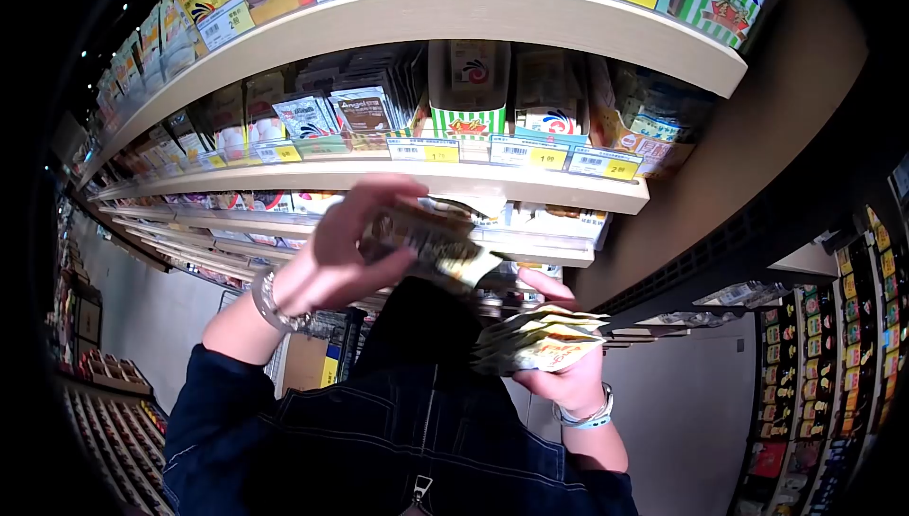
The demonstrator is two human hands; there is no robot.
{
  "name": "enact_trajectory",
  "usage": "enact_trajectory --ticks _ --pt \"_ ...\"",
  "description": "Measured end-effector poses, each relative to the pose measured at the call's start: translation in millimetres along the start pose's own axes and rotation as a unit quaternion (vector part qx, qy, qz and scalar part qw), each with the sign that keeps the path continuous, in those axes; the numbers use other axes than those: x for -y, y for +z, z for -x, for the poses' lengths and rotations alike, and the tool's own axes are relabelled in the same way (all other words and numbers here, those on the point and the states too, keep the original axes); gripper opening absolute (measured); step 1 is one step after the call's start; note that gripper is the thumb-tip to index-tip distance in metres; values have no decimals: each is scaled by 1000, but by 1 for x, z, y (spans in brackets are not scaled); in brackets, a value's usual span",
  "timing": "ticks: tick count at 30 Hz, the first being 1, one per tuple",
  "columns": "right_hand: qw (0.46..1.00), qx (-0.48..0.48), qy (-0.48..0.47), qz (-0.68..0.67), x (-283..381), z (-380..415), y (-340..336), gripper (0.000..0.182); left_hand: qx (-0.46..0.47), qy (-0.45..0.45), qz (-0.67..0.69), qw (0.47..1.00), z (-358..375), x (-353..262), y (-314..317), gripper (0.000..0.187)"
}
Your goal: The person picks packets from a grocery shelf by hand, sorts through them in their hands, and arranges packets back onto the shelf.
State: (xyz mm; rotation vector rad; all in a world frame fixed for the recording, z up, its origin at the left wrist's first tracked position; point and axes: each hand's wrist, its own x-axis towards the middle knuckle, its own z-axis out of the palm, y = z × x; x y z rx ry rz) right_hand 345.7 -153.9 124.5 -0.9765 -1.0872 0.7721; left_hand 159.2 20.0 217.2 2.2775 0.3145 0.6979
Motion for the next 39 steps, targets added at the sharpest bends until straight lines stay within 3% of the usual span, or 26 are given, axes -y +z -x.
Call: enact_trajectory --ticks 3,4,5,6,8,9,11,13,16,20,23,26,31,34,36,39 --pt "998 42 40 -35 6 0 5 76 37 -70 6 997 45 37 17 60" --pt "996 41 55 -48 7 -2 6 78 38 -176 154 972 66 61 26 60" --pt "995 39 71 -62 8 -4 7 79 16 -196 191 962 90 91 38 60" --pt "993 38 86 -75 9 -6 7 80 7 -218 89 972 110 103 45 59" --pt "986 73 128 -75 -10 -9 7 76 -93 -337 325 879 144 115 69 58" --pt "976 94 179 -84 -20 -9 12 65 -141 -312 374 862 151 117 82 55" --pt "930 123 324 -119 -50 0 25 50 -192 -292 328 878 144 106 88 52" --pt "928 122 333 -114 -68 10 46 45 -258 -252 227 905 126 96 91 50" --pt "919 117 299 -230 -92 20 52 48 -316 -184 339 867 104 83 103 47" --pt "894 43 250 -370 -68 14 53 50 -207 -187 343 897 98 77 118 41" --pt "892 32 240 -381 -79 22 38 51 -133 -130 250 950 96 73 118 39" --pt "883 22 230 -409 -84 32 34 50 -93 -101 63 989 82 58 110 38" --pt "882 -19 217 -418 -89 39 26 53 -54 -20 -1 998 67 48 105 46" --pt "904 -30 215 -368 -79 35 20 60 77 -29 -101 992 55 31 78 46" --pt "935 4 206 -289 -75 38 9 69 67 17 -150 986 43 17 57 45" --pt "945 -16 160 -284 -64 34 5 71 -6 78 -198 977 9 7 17 30"
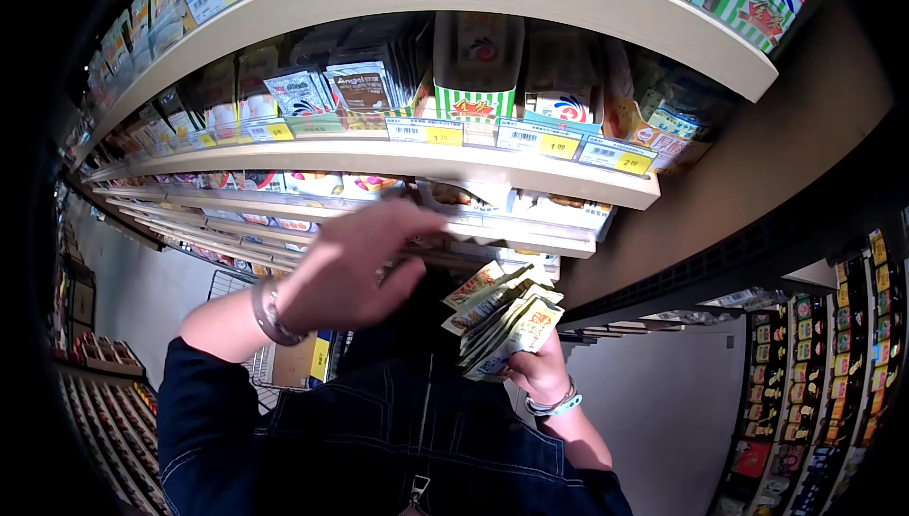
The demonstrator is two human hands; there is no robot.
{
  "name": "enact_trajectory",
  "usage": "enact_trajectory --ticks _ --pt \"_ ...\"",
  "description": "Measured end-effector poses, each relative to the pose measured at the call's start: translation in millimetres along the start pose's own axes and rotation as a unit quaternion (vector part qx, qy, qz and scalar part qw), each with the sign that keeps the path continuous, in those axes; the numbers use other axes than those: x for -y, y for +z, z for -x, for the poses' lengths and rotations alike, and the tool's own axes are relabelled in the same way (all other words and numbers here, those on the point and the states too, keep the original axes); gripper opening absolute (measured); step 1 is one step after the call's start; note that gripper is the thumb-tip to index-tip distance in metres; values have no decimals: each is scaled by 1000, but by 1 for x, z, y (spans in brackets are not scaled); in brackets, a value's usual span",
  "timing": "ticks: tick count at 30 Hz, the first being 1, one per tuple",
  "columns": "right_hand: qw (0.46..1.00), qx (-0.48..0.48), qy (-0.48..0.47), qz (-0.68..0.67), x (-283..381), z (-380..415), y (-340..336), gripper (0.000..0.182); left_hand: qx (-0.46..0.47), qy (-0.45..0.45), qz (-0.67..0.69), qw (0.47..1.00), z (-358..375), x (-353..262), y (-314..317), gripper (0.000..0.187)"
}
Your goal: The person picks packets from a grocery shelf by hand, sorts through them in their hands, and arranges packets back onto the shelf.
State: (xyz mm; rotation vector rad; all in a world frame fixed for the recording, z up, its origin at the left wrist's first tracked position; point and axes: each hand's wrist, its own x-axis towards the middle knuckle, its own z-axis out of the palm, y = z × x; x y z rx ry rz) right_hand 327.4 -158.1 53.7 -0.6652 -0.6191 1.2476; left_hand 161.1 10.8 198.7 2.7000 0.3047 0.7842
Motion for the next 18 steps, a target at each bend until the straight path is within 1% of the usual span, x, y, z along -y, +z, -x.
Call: enact_trajectory --ticks 1,3,5,6,7,9,12,13,17,18 --pt "1000 -4 -12 -5 2 0 2 71 -37 20 -39 998 -18 12 -14 23" --pt "1000 3 -19 -23 4 -3 5 65 -31 80 -169 982 -70 19 -45 14" --pt "998 18 -18 -52 2 -4 4 63 25 106 -261 959 -115 41 -50 17" --pt "997 26 -17 -66 2 -5 3 65 102 40 -284 953 -132 42 -46 19" --pt "998 25 -14 -53 2 -5 4 65 177 -28 -304 936 -148 43 -39 21" --pt "999 21 -7 -25 2 -5 5 66 203 10 -434 878 -171 73 -8 26" --pt "1000 -9 2 -1 6 -5 12 67 203 -96 -335 915 -187 78 3 29" --pt "1000 -19 7 11 7 -5 13 67 244 -74 -375 891 -191 86 7 34" --pt "999 6 3 -52 7 -6 14 69 315 19 -291 903 -198 115 15 37" --pt "999 13 0 -47 5 -6 11 69 331 43 -270 903 -200 120 17 38"
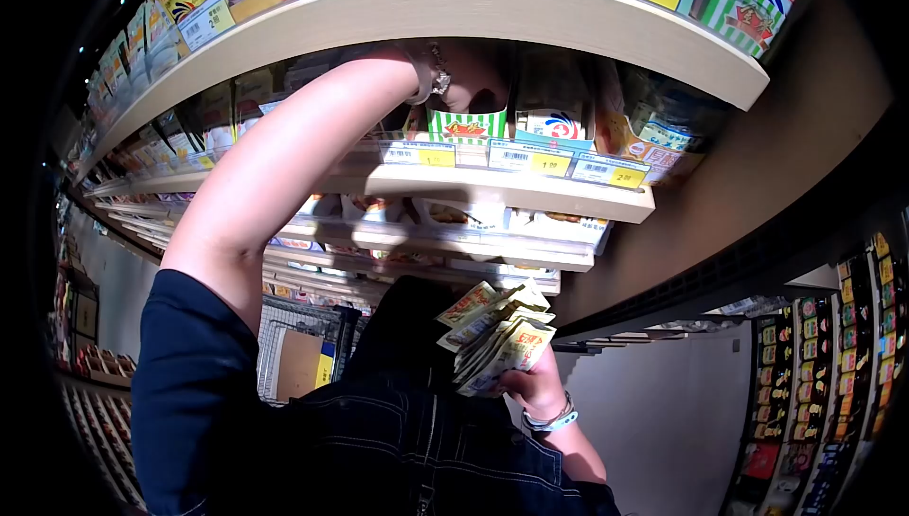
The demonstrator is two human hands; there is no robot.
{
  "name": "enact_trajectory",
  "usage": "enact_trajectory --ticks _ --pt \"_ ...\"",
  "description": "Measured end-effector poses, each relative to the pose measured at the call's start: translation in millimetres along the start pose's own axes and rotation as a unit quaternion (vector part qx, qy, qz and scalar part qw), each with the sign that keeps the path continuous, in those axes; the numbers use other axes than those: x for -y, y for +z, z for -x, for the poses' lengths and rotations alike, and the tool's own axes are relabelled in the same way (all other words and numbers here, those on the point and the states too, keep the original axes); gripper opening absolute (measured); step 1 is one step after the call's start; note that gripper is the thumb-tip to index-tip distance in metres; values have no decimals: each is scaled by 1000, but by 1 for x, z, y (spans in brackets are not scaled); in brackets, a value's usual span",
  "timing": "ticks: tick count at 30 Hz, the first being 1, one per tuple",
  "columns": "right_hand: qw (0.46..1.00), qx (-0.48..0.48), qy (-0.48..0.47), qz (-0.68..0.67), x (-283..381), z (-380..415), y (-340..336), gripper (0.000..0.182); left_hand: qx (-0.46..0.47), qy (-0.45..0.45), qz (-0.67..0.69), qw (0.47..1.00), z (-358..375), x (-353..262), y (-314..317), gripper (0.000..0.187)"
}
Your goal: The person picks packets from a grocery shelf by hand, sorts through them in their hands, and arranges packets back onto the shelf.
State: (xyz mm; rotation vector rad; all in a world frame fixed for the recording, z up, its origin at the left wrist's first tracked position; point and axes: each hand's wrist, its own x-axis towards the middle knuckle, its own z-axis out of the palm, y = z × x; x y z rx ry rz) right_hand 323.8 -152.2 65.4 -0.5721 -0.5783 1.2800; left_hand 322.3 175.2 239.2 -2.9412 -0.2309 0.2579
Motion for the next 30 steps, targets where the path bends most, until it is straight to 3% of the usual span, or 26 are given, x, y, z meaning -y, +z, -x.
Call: enact_trajectory --ticks 4,7,8,11,16,18,30 --pt "1000 3 -3 11 -3 2 -5 69 119 -27 -24 992 -1 -8 -13 42" --pt "1000 -6 -3 11 -2 1 0 68 78 -62 76 992 11 -13 -20 39" --pt "1000 -8 -3 11 -1 1 2 68 53 -75 -9 996 9 -14 -18 35" --pt "999 -32 9 22 1 3 3 67 -42 -103 -55 992 6 -7 -16 32" --pt "999 -33 18 34 3 3 5 65 -308 -79 -47 947 20 9 -15 22" --pt "999 -33 28 29 1 2 4 65 -357 -81 -57 929 25 9 -17 22" --pt "998 9 55 13 -10 0 -10 66 -364 -131 -111 916 20 7 -27 23"
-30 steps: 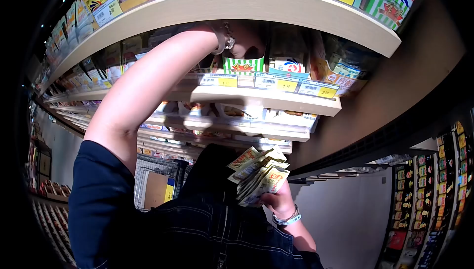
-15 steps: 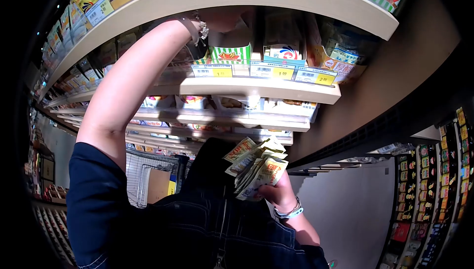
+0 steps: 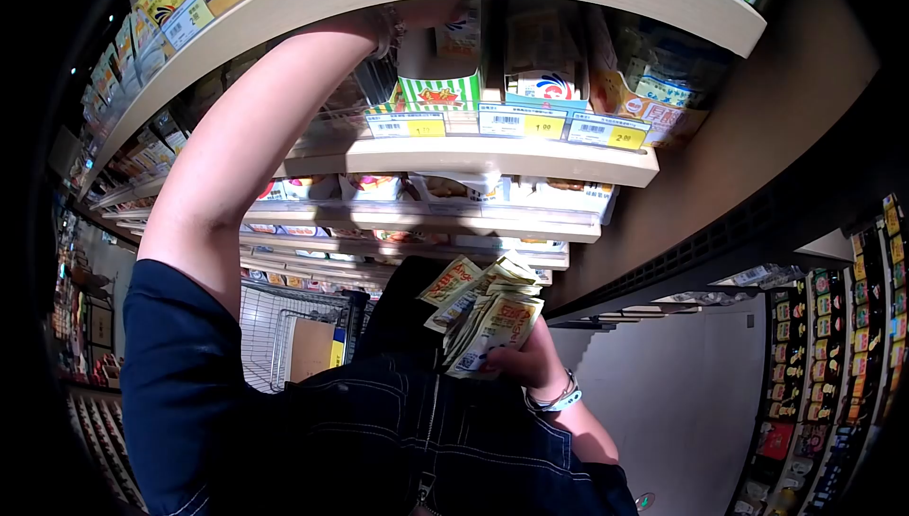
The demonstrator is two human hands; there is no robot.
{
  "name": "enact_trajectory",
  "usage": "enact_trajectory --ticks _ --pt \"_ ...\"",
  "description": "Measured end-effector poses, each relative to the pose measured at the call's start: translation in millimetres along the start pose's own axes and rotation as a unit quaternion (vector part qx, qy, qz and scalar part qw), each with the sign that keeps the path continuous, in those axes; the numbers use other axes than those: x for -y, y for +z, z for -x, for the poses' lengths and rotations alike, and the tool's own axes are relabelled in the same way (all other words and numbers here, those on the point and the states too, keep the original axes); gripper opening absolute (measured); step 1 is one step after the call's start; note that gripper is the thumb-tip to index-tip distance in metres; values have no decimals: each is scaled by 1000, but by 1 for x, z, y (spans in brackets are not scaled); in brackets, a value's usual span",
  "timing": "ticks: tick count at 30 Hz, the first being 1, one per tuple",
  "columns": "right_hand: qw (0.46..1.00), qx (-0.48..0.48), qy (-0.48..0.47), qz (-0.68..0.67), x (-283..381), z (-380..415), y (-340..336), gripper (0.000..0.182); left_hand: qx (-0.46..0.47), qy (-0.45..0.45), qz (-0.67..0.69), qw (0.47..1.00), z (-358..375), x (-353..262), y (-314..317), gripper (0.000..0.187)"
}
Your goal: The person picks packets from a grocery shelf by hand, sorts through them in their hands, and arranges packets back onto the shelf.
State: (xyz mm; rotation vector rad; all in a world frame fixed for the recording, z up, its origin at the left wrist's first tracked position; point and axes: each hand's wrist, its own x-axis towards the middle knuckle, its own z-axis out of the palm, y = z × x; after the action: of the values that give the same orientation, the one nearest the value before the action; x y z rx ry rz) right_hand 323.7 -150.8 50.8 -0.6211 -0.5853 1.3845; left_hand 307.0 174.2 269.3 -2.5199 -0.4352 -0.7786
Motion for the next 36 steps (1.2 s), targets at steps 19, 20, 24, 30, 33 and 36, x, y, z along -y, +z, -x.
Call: enact_trajectory --ticks 19,20,24,30,33,36 --pt "1000 -14 -4 13 1 4 3 66 54 12 -27 998 22 -13 -30 24" --pt "1000 -10 1 18 1 4 2 65 64 13 -29 997 28 -16 -34 24" --pt "999 10 6 35 4 3 3 61 100 6 -25 995 57 -27 -48 18" --pt "999 25 8 46 5 2 8 58 -105 91 3 990 87 -28 -62 12" --pt "998 37 21 46 6 2 10 55 -65 -75 103 990 96 -32 -50 11" --pt "998 35 22 50 5 4 10 52 -1 -217 175 960 89 -27 -32 19"
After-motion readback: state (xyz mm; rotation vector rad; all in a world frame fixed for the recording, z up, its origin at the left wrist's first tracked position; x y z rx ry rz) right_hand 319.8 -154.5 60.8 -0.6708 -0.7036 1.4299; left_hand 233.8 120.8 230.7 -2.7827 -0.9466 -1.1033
